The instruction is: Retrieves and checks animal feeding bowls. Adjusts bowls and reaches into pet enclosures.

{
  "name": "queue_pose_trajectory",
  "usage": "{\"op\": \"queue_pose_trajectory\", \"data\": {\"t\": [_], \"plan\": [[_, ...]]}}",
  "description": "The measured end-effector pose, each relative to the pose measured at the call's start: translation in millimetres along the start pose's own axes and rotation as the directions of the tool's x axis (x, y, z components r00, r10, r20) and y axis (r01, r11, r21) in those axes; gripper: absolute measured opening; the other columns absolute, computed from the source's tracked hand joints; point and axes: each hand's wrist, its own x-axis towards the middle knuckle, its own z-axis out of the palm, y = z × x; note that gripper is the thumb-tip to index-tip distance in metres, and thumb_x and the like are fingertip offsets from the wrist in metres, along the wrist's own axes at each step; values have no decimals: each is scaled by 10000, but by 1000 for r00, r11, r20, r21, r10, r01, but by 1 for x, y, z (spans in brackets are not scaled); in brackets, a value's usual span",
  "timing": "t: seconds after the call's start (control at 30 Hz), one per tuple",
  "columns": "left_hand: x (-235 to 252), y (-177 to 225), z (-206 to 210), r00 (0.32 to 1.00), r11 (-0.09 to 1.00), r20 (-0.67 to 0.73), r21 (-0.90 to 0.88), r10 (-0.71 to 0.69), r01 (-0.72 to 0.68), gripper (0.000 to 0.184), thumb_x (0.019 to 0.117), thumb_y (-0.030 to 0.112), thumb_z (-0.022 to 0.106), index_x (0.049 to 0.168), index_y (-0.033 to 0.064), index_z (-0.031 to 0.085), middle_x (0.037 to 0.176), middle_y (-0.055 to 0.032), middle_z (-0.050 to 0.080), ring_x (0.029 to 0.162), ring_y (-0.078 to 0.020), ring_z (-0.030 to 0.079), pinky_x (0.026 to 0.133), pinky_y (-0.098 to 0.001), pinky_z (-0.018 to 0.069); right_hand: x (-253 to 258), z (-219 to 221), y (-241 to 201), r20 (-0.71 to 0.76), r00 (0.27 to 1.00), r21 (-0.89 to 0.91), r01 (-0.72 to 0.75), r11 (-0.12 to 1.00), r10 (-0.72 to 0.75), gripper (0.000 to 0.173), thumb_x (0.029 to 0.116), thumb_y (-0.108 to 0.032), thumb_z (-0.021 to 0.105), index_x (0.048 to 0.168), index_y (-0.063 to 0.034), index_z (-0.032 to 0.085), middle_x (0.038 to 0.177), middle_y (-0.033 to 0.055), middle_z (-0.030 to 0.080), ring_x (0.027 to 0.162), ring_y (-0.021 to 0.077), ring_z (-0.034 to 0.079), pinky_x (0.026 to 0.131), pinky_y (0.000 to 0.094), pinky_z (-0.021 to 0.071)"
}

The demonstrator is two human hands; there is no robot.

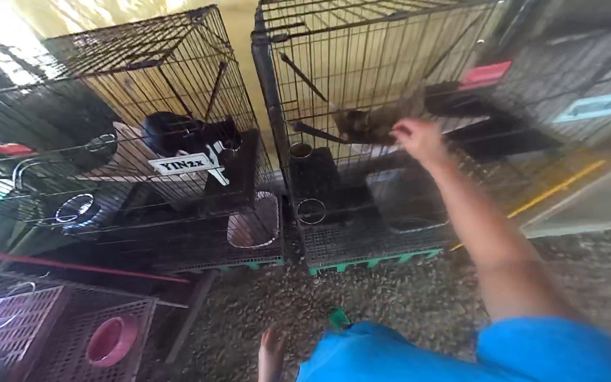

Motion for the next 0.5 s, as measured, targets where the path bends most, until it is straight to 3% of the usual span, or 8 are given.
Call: {"op": "queue_pose_trajectory", "data": {"t": [0.1, 0.2, 0.33, 0.43, 0.5], "plan": [[34, 19, -6, 998, 998, 52, 53, 32, -35, 383, 983, 48, 633, 1346, -60, 584, 1364, -306, 566, 1169, -373, 637, 1011, -499, 519, 4, 2, 0, 29, 997, -59, 69, 996, -67, 200, 999, -69, 624, 1043, 109, 704, 1026, 309, 715, 962, 494, 708, 878, 650, 542], [68, 51, -9, 994, 992, 69, 95, 81, -87, 377, 994, 68, 626, 1350, -49, 591, 1343, -300, 592, 1178, -382, 634, 1015, -513, 508, -3, 12, 4, 200, 977, -153, 109, 982, -77, 186, 1022, -49, 589, 1068, 89, 704, 1079, 313, 700, 983, 517, 697, 853, 675, 541], [96, 80, -5, 980, 980, 127, 113, 151, -165, 385, 999, 69, 618, 1358, -67, 583, 1334, -298, 603, 1188, -376, 638, 1029, -496, 505, -16, 15, -18, 316, 935, -341, -46, 939, 161, 239, 1055, -121, 578, 1171, 64, 676, 1123, 322, 683, 999, 540, 683, 827, 695, 530], [102, 85, -12, 972, 985, 196, 92, 127, -147, 392, 1007, 81, 617, 1375, -49, 578, 1362, -270, 604, 1227, -350, 629, 1065, -471, 493, -13, 2, -68, 393, 822, -472, -205, 858, 412, 430, 1003, -254, 683, 1313, 38, 623, 1215, 366, 637, 1118, 586, 613, 888, 764, 458], [103, 70, -30, 980, 994, 179, 50, 90, -101, 400, 1007, 101, 624, 1384, -26, 585, 1379, -249, 606, 1249, -336, 624, 1087, -464, 483, -9, 11, -106, 421, 854, -327, -170, 930, 305, 527, 986, -294, 713, 1404, 5, 598, 1313, 367, 599, 1161, 583, 596, 950, 766, 428]]}}
